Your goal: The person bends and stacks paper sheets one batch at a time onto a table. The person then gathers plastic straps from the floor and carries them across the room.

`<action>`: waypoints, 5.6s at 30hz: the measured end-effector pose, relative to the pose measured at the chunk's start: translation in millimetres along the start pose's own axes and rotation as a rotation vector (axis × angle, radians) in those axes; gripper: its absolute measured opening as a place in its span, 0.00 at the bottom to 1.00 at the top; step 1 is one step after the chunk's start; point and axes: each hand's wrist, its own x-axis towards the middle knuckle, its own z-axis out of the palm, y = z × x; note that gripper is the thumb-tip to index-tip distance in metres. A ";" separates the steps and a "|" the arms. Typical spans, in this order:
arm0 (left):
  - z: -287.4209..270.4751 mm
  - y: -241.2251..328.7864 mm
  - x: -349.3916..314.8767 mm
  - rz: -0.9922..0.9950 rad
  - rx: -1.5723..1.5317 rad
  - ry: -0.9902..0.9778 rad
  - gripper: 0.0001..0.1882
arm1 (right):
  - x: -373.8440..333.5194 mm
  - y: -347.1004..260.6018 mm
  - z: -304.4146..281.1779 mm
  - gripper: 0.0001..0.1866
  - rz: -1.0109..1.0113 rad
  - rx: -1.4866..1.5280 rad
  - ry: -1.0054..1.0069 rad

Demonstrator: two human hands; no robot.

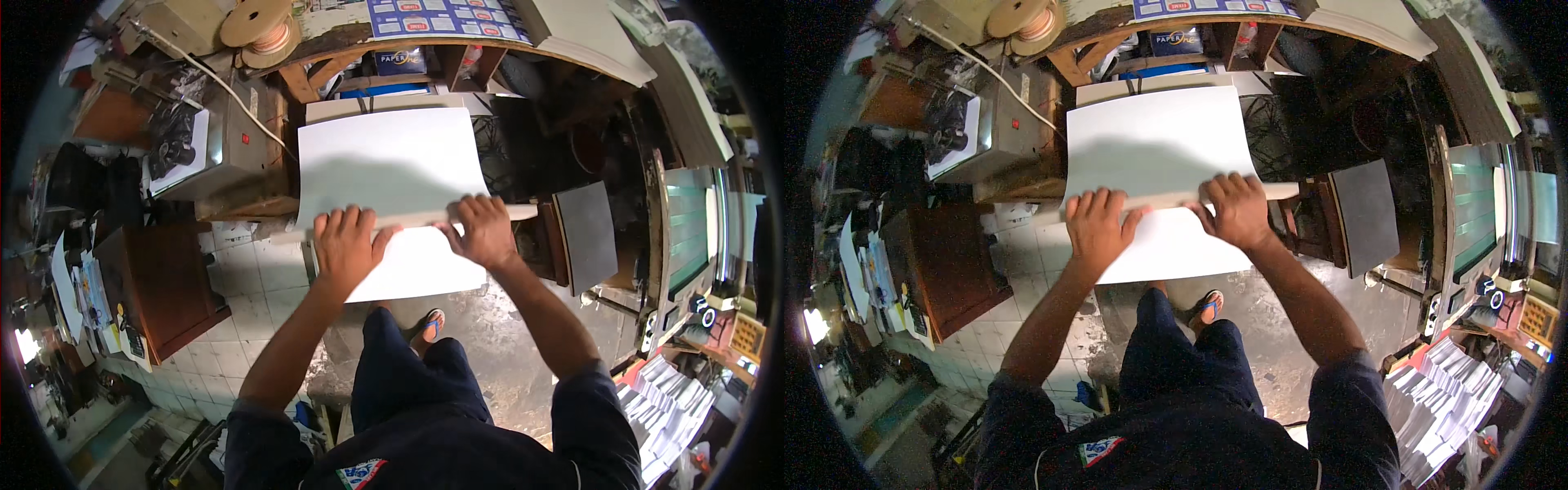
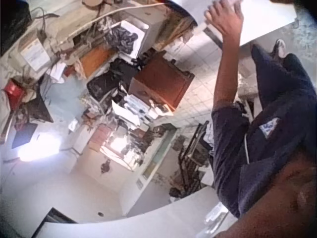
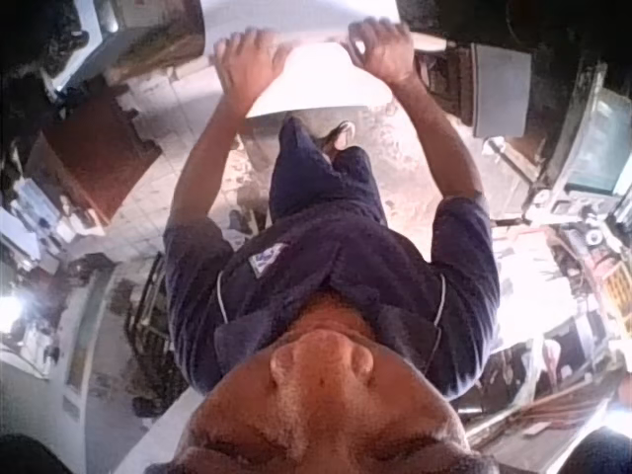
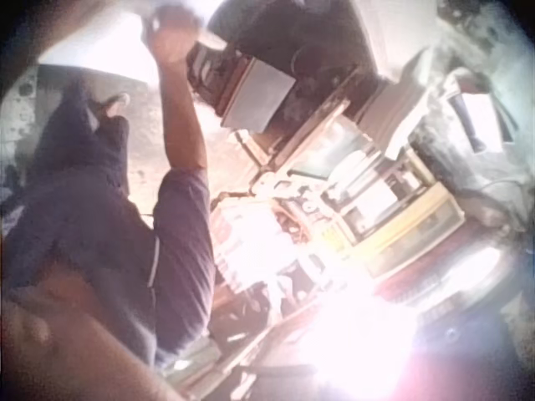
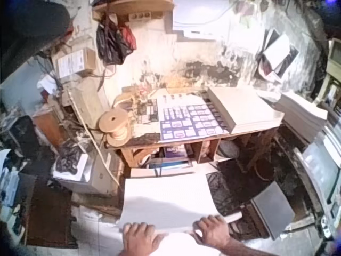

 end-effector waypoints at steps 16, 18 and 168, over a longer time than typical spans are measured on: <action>127.0 -63.2 30.5 -0.134 -0.113 -0.635 0.30 | 26.5 42.5 126.4 0.25 0.084 0.043 -0.166; 122.1 -55.1 5.5 -0.107 -0.104 -0.597 0.27 | 6.4 30.2 121.8 0.26 0.128 0.106 -0.272; 180.3 -94.7 -32.7 -0.526 0.041 -0.080 0.34 | -50.2 125.4 82.1 0.44 1.423 1.246 -0.271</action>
